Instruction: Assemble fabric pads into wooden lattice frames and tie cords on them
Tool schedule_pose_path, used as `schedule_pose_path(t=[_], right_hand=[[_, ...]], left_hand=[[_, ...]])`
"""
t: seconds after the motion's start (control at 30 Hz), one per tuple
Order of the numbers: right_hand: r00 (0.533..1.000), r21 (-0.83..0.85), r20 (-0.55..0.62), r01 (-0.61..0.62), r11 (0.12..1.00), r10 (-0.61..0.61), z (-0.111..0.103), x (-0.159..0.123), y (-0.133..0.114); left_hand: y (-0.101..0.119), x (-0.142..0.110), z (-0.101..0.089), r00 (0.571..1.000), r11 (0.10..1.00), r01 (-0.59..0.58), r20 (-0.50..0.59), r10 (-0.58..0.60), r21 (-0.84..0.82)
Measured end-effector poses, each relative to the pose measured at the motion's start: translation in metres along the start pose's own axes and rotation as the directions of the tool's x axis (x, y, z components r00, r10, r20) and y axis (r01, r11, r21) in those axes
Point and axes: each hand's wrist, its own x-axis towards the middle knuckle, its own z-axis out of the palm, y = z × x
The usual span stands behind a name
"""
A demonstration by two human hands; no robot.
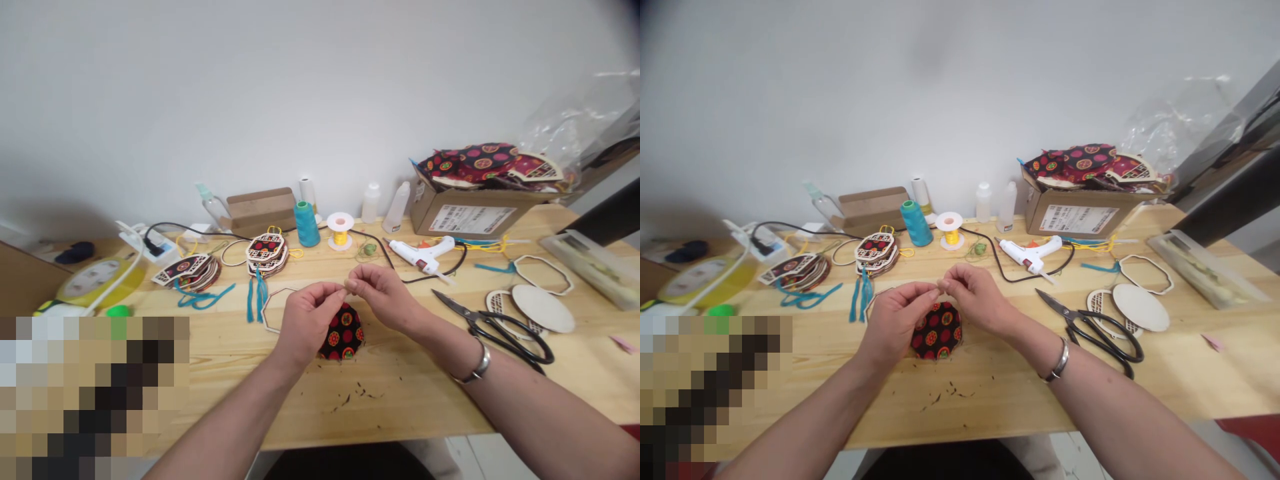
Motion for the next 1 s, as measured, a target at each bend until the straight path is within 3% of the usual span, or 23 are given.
schedule_pose_path(t=[0.37,0.57,0.77,1.0], right_hand=[[1.000,0.122,-0.003,-0.011,0.992,0.012,-0.0078,0.0047,-0.0006],[0.999,0.110,0.014,-0.048,0.993,0.047,-0.0028,0.0020,-0.0016],[0.999,0.115,-0.001,-0.037,0.993,0.037,-0.0019,0.0026,0.0002],[0.998,0.144,0.019,-0.060,0.988,0.058,-0.0015,0.0026,-0.0008]], left_hand=[[0.0017,-0.0005,0.0013,0.999,1.000,0.021,-0.049,-0.020,0.005],[0.0009,-0.0008,0.0000,1.000,0.999,0.003,-0.009,-0.003,0.048],[-0.0008,-0.0029,-0.0009,0.998,0.997,0.014,0.068,-0.009,-0.074],[-0.0043,-0.0017,-0.0020,0.998,1.000,-0.008,0.069,0.010,-0.023]])
